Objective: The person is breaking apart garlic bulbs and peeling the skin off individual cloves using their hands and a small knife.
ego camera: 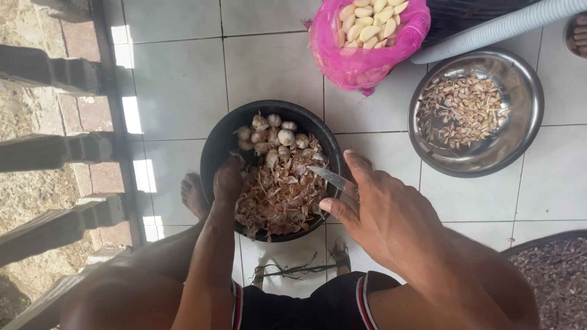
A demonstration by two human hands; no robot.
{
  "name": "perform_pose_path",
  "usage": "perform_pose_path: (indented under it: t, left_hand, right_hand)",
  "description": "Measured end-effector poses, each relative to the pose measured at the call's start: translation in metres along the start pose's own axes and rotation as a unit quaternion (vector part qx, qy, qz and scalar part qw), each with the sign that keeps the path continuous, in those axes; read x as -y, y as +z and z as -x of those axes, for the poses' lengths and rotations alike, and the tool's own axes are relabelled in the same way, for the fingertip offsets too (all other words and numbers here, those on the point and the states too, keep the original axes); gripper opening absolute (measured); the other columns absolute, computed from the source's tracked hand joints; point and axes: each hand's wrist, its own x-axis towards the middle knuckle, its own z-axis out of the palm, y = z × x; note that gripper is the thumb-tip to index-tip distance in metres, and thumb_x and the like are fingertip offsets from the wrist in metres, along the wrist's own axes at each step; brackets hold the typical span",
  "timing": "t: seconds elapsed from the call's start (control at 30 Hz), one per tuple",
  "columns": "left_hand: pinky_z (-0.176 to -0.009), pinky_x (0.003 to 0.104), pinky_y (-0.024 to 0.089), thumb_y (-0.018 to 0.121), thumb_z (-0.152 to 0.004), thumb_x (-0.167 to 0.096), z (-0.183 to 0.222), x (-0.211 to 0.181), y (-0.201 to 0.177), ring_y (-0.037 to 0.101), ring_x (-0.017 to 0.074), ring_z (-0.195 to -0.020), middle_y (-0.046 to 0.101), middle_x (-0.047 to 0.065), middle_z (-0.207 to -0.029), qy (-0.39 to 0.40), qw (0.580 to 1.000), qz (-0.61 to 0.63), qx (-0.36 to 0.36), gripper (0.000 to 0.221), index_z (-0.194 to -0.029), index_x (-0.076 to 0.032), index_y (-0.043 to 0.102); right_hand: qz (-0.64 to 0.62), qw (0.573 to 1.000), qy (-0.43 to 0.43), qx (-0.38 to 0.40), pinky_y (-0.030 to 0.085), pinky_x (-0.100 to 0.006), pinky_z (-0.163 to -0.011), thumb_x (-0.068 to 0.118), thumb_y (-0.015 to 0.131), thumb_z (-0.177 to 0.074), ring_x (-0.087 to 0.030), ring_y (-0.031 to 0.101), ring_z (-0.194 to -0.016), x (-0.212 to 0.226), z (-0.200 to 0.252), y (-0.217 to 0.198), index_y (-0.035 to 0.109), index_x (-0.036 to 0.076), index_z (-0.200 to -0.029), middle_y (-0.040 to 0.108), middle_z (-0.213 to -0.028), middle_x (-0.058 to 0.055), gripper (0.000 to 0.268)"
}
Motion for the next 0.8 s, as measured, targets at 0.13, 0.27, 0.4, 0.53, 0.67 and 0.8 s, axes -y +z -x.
perform_pose_path:
  t: [0.13, 0.27, 0.4, 0.53, 0.67, 0.8]
  left_hand:
    - [-0.066, 0.037, 0.051, 0.055, -0.101, -0.042, -0.047, 0.093, 0.100, 0.060, 0.0238, -0.070, 0.066, 0.012, -0.090, 0.342, 0.859, -0.331, -0.188, 0.031, -0.101, -0.012, 0.065]
    - [-0.067, 0.034, 0.061, 0.068, -0.092, -0.026, -0.071, 0.071, 0.094, 0.075, 0.0195, -0.081, 0.076, 0.006, -0.096, 0.085, 0.893, -0.425, 0.123, 0.018, -0.108, -0.018, 0.070]
    - [-0.072, 0.035, 0.062, 0.074, -0.086, -0.027, -0.048, 0.048, 0.060, 0.076, 0.0207, -0.087, 0.071, 0.003, -0.121, 0.081, 0.890, -0.423, 0.150, 0.018, -0.102, -0.021, 0.080]
    - [-0.093, 0.046, 0.055, 0.063, -0.086, -0.026, -0.002, 0.016, -0.003, 0.067, 0.0327, -0.111, 0.063, 0.008, -0.137, 0.066, 0.982, -0.163, 0.064, 0.036, -0.120, -0.022, 0.074]
    - [-0.076, 0.039, 0.055, 0.081, -0.079, -0.030, 0.034, -0.028, -0.057, 0.071, 0.0275, -0.082, 0.076, 0.006, -0.092, 0.124, 0.992, 0.017, 0.031, 0.036, -0.107, -0.010, 0.074]
    - [-0.070, 0.044, 0.054, 0.077, -0.086, -0.051, 0.102, -0.072, -0.108, 0.074, 0.0318, -0.075, 0.073, 0.010, -0.072, 0.072, 0.988, 0.133, 0.026, 0.038, -0.111, -0.021, 0.076]
  right_hand:
    - [-0.014, 1.000, -0.004, 0.008, 0.061, -0.047, -0.068, 0.051, 0.063, -0.093, -0.034, 0.077, -0.082, 0.007, 0.000, -0.005, 0.039, 0.001, -0.151, 0.076, -0.100, -0.012, 0.080]
    - [-0.038, 0.999, 0.024, 0.017, 0.063, -0.045, -0.064, 0.048, 0.064, -0.093, -0.029, 0.078, -0.078, 0.010, -0.010, -0.015, 0.036, 0.004, -0.152, 0.072, -0.102, -0.008, 0.079]
    - [-0.004, 1.000, 0.015, 0.016, 0.062, -0.046, -0.071, 0.053, 0.060, -0.094, -0.032, 0.077, -0.085, 0.006, -0.015, -0.008, 0.035, 0.003, -0.154, 0.073, -0.108, -0.012, 0.082]
    - [0.022, 0.999, 0.022, 0.043, 0.061, -0.049, -0.075, 0.056, 0.058, -0.094, -0.035, 0.076, -0.089, 0.016, -0.018, -0.011, 0.034, 0.007, -0.157, 0.073, -0.109, -0.013, 0.084]
    - [0.025, 0.999, 0.001, 0.025, 0.059, -0.050, -0.077, 0.054, 0.059, -0.094, -0.037, 0.075, -0.088, 0.023, -0.022, -0.003, 0.035, 0.009, -0.156, 0.074, -0.102, -0.014, 0.080]
    - [0.049, 0.990, -0.065, 0.112, 0.066, -0.055, -0.076, 0.046, 0.050, -0.102, -0.045, 0.074, -0.103, 0.048, -0.014, 0.002, 0.036, 0.004, -0.157, 0.069, -0.116, -0.030, 0.071]
